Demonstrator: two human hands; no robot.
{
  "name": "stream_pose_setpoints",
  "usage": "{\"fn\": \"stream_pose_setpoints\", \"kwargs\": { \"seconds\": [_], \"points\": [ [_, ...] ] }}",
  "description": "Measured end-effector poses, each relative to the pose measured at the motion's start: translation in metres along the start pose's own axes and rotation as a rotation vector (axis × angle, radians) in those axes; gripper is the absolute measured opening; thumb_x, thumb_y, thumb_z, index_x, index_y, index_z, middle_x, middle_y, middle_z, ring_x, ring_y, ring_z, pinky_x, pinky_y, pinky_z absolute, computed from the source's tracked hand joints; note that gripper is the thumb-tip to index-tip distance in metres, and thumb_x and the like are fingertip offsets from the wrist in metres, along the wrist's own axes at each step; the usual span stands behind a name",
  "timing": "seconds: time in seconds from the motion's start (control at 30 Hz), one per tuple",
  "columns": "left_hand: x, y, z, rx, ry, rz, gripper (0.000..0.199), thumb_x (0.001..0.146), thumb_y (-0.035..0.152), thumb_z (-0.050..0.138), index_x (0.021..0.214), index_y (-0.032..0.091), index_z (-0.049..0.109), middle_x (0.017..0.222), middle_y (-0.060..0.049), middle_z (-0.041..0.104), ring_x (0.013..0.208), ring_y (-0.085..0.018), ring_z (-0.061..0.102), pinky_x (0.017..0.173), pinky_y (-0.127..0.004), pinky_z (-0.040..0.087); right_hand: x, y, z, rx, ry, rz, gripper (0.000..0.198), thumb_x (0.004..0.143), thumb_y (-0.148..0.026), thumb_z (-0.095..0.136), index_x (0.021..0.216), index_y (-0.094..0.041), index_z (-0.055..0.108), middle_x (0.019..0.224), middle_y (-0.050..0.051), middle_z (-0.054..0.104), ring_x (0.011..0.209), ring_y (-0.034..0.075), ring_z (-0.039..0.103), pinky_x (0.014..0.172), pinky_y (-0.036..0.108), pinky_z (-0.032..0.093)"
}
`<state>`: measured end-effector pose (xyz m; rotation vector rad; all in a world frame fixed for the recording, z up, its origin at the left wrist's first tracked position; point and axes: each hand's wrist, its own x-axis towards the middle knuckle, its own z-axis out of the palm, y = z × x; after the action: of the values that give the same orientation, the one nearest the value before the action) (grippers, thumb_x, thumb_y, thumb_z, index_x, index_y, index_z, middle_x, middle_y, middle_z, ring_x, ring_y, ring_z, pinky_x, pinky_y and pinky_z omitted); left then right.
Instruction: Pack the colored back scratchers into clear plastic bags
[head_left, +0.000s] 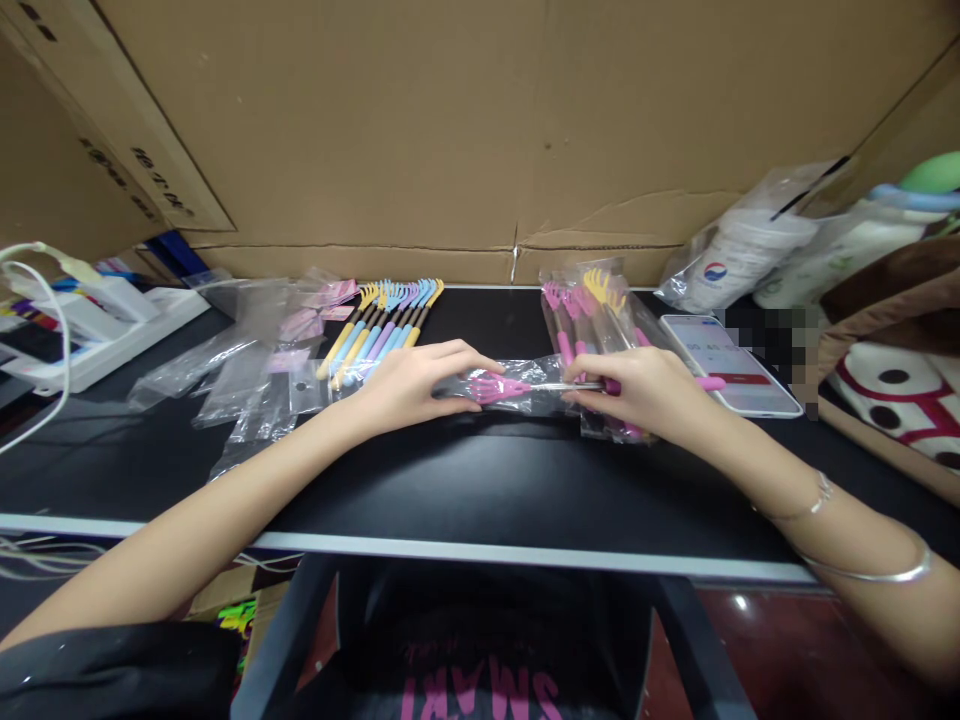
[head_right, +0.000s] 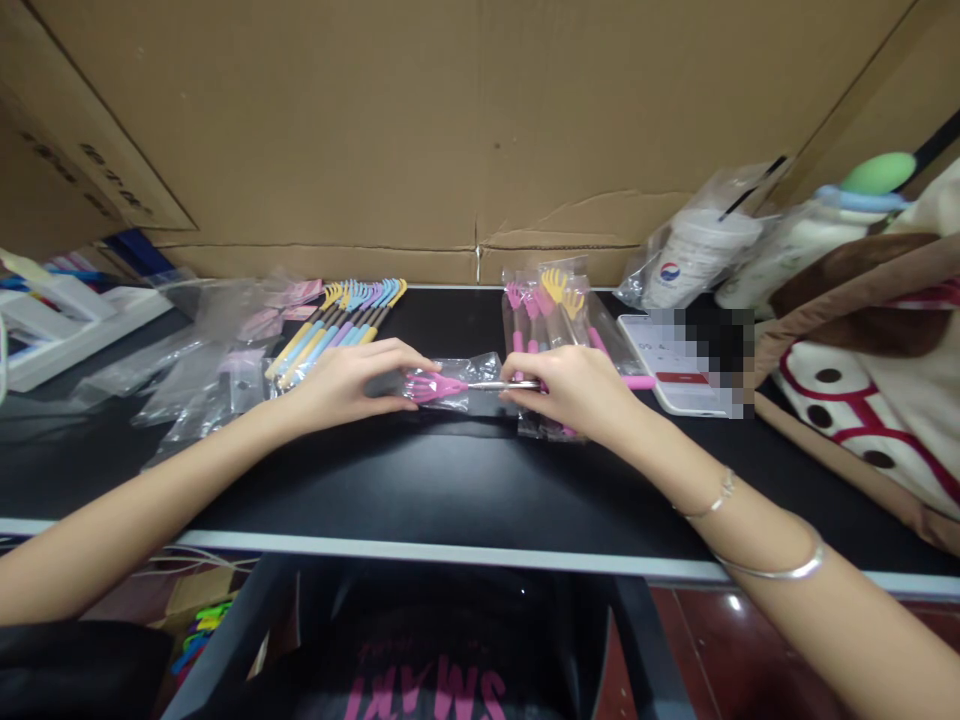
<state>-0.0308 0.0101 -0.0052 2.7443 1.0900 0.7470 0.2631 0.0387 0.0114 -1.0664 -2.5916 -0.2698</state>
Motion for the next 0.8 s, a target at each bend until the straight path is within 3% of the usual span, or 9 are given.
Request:
{"fn": "stream_pose_setpoints", "kwargs": {
  "seconds": [0.27, 0.8],
  "points": [
    [-0.001, 0.002, 0.002, -0.010, -0.026, 0.016, 0.040, 0.088, 0.041, 0.063, 0.125, 0.028, 0.058, 0.119, -0.002, 0.065, 0.103, -0.016, 0.065, 0.082, -0.023, 0.048, 0.000, -0.001, 0.004, -0.008, 0.061, -0.064, 0.006, 0.081, -0.029, 0.066, 0.081, -0.023, 0.067, 0.056, -0.003, 0.065, 0.048, 0.013, 0.058, 0.047, 0.021, 0.033],
    [0.000, 0.008, 0.010, 0.080, 0.001, 0.036, 0.043, 0.089, 0.046, 0.061, 0.129, 0.029, 0.056, 0.116, -0.002, 0.067, 0.102, -0.017, 0.062, 0.081, -0.027, 0.048, -0.001, -0.016, 0.010, -0.091, 0.069, 0.000, 0.014, 0.086, -0.035, 0.060, 0.077, -0.025, 0.065, 0.055, -0.002, 0.065, 0.055, 0.016, 0.062, 0.049, 0.024, 0.028]
  ]
}}
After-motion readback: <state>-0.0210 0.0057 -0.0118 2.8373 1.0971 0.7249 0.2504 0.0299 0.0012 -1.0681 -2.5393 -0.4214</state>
